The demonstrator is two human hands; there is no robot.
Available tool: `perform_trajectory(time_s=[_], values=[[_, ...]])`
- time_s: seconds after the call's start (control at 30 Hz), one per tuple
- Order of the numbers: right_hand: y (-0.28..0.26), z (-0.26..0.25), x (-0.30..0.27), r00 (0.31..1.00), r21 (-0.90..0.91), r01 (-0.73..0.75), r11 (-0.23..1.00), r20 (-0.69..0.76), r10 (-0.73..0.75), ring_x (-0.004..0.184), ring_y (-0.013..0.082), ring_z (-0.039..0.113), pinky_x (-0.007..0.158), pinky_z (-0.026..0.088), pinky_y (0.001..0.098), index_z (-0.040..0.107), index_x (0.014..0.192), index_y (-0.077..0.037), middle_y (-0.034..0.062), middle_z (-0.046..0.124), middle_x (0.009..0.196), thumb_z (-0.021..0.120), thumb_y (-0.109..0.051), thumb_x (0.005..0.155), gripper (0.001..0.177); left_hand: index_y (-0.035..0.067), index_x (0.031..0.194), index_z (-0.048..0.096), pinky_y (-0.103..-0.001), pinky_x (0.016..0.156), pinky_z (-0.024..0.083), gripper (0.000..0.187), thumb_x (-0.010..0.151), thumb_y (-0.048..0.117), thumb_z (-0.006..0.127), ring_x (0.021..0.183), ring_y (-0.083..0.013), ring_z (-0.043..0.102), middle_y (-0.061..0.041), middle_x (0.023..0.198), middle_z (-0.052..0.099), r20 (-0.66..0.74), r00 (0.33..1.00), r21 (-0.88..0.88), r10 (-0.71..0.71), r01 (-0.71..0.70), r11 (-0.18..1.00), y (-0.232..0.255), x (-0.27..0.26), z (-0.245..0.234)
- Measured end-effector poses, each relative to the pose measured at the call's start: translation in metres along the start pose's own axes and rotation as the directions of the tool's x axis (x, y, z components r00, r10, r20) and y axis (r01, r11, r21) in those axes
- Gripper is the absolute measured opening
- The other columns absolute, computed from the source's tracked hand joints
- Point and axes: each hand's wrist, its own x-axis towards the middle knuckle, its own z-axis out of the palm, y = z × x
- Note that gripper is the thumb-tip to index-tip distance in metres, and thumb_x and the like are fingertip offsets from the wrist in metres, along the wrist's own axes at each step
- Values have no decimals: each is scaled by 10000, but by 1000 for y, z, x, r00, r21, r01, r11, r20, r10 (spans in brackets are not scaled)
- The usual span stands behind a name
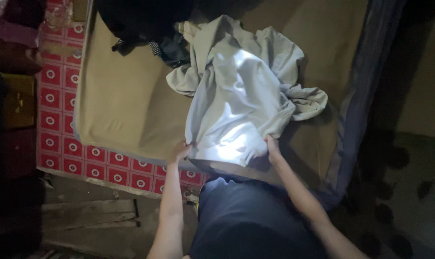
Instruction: The person picks up a light green long-sleeved shirt and a white long-sleeved shirt from a pile on a bed, folds each one into a rectangle, and places them into a yellow drawer of a plastic dresser.
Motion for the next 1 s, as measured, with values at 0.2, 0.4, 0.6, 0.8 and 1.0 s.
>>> perform_trajectory(time_s=[0.2,0.4,0.6,0.8,1.0], values=[[-55,-43,2,904,-768,264,584,-14,-427,1214,418,575,978,481,487,506,1434,34,305,600,1346,595,-532,1000,719,25,1235,552,-438,682,534,655,821,490,755,734,-330,687,-231,903,668,-338,905,33,257,-262,965,21,26,-29],[-211,-24,104,499,-800,521,298,2,-866,1178,453,578,992,475,510,556,1326,-5,266,619,1257,812,-381,949,590,-36,1476,377,-456,879,535,879,861,461,760,1072,-400,653,-280,1359,552,-745,547,216,381,-342,915,97,124,-76],[-281,43,179,609,-838,483,253,114,-785,1095,504,584,901,477,552,538,1295,62,351,603,1204,827,-288,804,669,57,1181,699,-472,921,536,411,956,398,652,1067,-391,682,-224,1201,687,-706,706,-30,56,-109,994,130,202,-101],[-359,1,259,446,-779,511,363,-121,-887,1146,339,638,1001,504,461,611,1230,-52,203,658,1212,700,-136,974,284,71,1193,701,-457,783,533,349,1067,340,519,907,-346,698,-170,1052,739,-895,436,-85,99,-382,920,121,186,-231],[-417,-43,265,175,-773,600,209,-128,-976,1250,306,583,1096,469,429,536,1338,-81,170,595,1335,750,-67,1001,399,39,1092,683,-410,842,557,292,1055,304,563,877,-293,700,-150,956,742,-932,362,-193,-14,-465,864,157,186,-310]])
